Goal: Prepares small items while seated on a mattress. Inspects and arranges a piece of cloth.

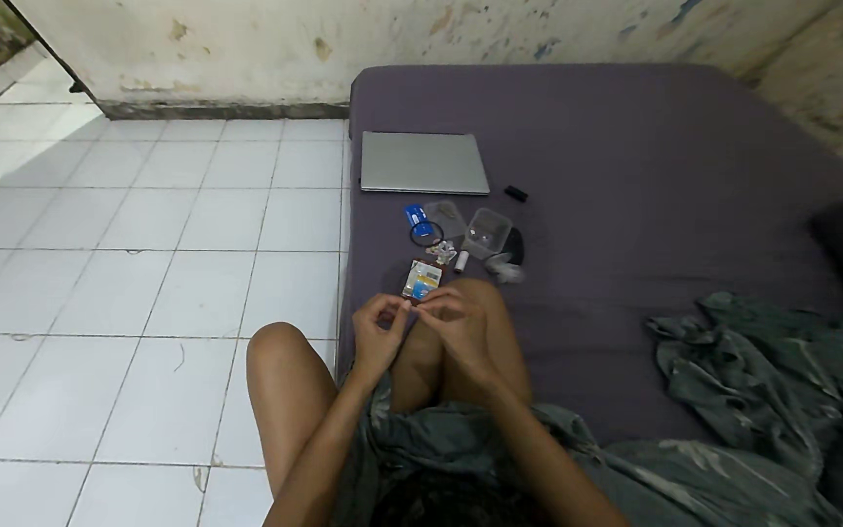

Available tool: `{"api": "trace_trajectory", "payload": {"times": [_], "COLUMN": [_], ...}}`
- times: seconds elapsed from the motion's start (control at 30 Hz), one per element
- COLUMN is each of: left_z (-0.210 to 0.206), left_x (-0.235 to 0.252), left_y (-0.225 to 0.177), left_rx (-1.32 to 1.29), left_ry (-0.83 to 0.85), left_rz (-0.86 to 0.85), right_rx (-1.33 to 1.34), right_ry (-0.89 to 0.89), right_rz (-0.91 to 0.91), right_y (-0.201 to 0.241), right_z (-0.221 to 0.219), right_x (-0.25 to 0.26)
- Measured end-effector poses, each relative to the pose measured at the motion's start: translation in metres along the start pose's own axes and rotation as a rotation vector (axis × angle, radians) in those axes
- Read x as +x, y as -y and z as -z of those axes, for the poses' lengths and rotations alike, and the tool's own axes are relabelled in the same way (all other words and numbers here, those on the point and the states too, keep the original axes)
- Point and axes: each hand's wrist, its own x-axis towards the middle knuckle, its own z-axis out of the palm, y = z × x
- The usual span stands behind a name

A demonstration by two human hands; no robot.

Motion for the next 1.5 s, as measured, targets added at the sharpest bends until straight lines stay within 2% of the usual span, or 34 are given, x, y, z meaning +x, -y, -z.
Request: {"api": "trace_trajectory", "payload": {"times": [0.27,0.5,0.63,0.83,1.0,1.1,1.17,1.2,1.33,1.5], "left_z": [0.000,-0.003,0.000,0.006,0.012,0.016,0.017,0.017,0.014,0.012], "left_x": [0.000,0.001,-0.002,-0.002,0.005,0.008,0.005,0.004,0.006,0.004], "left_y": [-0.001,0.001,0.002,0.008,0.006,-0.001,-0.006,-0.006,-0.002,-0.003], "left_rx": [-0.001,-0.032,0.028,0.017,-0.072,-0.045,-0.012,-0.009,-0.043,-0.052], "left_ry": [-0.020,-0.006,0.031,0.061,0.010,0.020,0.029,0.029,0.018,0.013], "left_rz": [-0.009,-0.028,-0.068,-0.060,0.001,0.033,0.062,0.066,0.078,0.110], "right_rx": [0.027,-0.174,-0.371,-0.525,-0.533,-0.436,-0.335,-0.281,-0.025,0.193], "right_ry": [-0.010,-0.005,0.091,0.113,0.276,0.486,0.516,0.488,0.348,0.364], "right_rz": [-0.007,-0.098,-0.110,0.032,-0.131,-0.450,-0.638,-0.675,-0.579,-0.507], "right_y": [0.003,0.008,0.026,0.031,0.030,0.035,0.035,0.032,0.021,0.026], "right_z": [-0.003,-0.005,-0.009,-0.018,-0.008,0.015,0.025,0.026,0.028,0.016], "right_x": [0.001,0.001,0.005,0.005,0.001,0.002,0.005,0.005,0.005,0.008]}}
